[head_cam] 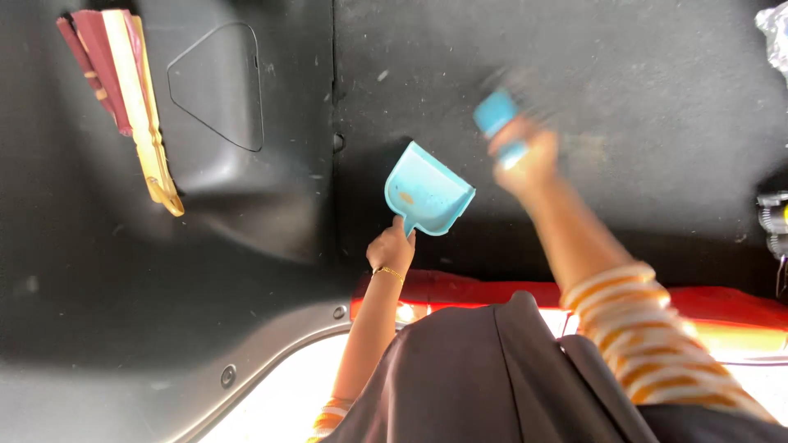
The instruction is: Cleaning out the trunk of a car by moving items and sweeping away debris with a brush and dustpan.
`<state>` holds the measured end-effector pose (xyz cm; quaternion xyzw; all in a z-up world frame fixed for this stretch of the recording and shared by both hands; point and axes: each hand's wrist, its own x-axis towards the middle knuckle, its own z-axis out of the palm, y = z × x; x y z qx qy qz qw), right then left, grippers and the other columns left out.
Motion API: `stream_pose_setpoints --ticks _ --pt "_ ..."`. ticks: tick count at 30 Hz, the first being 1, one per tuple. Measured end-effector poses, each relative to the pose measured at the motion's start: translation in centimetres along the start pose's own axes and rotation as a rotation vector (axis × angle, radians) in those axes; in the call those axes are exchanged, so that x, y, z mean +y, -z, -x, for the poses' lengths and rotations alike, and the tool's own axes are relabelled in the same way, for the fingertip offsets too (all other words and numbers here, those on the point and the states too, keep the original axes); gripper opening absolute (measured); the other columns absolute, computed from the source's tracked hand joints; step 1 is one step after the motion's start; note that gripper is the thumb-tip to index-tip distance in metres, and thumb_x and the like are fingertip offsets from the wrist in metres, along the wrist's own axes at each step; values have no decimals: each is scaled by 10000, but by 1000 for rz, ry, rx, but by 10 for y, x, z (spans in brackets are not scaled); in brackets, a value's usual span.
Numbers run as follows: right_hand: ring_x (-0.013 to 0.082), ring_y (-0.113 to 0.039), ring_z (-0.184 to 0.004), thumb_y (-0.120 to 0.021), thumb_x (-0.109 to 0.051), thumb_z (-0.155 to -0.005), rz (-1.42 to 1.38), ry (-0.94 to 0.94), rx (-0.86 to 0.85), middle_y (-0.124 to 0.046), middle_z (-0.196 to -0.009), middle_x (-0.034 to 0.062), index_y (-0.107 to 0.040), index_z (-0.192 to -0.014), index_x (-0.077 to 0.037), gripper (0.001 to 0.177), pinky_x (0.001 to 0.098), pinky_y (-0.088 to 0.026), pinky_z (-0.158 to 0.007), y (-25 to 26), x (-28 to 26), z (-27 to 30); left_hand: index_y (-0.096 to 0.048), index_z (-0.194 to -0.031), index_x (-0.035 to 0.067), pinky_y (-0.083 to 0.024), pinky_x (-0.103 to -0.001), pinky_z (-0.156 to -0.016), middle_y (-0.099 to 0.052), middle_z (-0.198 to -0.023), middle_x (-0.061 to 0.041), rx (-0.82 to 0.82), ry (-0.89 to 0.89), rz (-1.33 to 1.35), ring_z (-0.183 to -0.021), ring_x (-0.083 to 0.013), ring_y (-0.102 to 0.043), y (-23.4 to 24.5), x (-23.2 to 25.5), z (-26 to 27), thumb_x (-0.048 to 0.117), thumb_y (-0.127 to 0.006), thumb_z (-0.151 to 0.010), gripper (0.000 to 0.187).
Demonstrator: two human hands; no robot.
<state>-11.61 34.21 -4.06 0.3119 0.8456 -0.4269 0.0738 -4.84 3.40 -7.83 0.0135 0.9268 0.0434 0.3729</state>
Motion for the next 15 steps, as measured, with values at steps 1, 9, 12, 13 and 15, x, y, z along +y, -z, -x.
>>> stream_pose_setpoints --ticks 1,9,12,13,15 --pt "218 -683 -815 -670 9 -873 -493 0 -159 -697 -949 86 -670 -850 -120 131 372 -555 -756 -29 34 7 -568 -1232 208 -599 -490 -657 -750 -898 -95 -21 5 -8 -821 -338 -747 2 2 0 452 -619 -958 370" --pt "238 -725 -912 -789 15 -813 59 350 -66 -752 -1006 126 -743 -820 -101 126 366 -580 -819 40 49 54 -574 -1249 226 -583 -488 -670 -752 -913 -99 27 -63 -20 -835 -332 -743 32 -20 18 435 -633 -955 366" --pt "230 -728 -1031 -552 184 -853 -123 309 347 -743 -1135 121 -638 -896 -78 279 340 -583 -840 46 127 36 -582 -1231 230 -577 -488 -709 -756 -950 -86 -56 -59 -59 -901 -326 -734 36 -32 22 411 -676 -910 381" --pt "241 -720 -969 -597 170 -807 -51 316 364 -739 -1073 134 -634 -873 -68 250 343 -573 -797 40 110 49 -583 -1242 233 -578 -488 -723 -758 -962 -79 -67 -55 -52 -916 -325 -733 33 -34 23 386 -671 -919 368" --pt "253 -711 -907 -643 156 -761 24 326 401 -736 -1011 148 -631 -850 -57 231 346 -564 -754 -1 93 63 -583 -1254 236 -580 -487 -737 -760 -973 -71 -67 -71 -46 -931 -325 -733 35 -25 15 361 -666 -929 357"
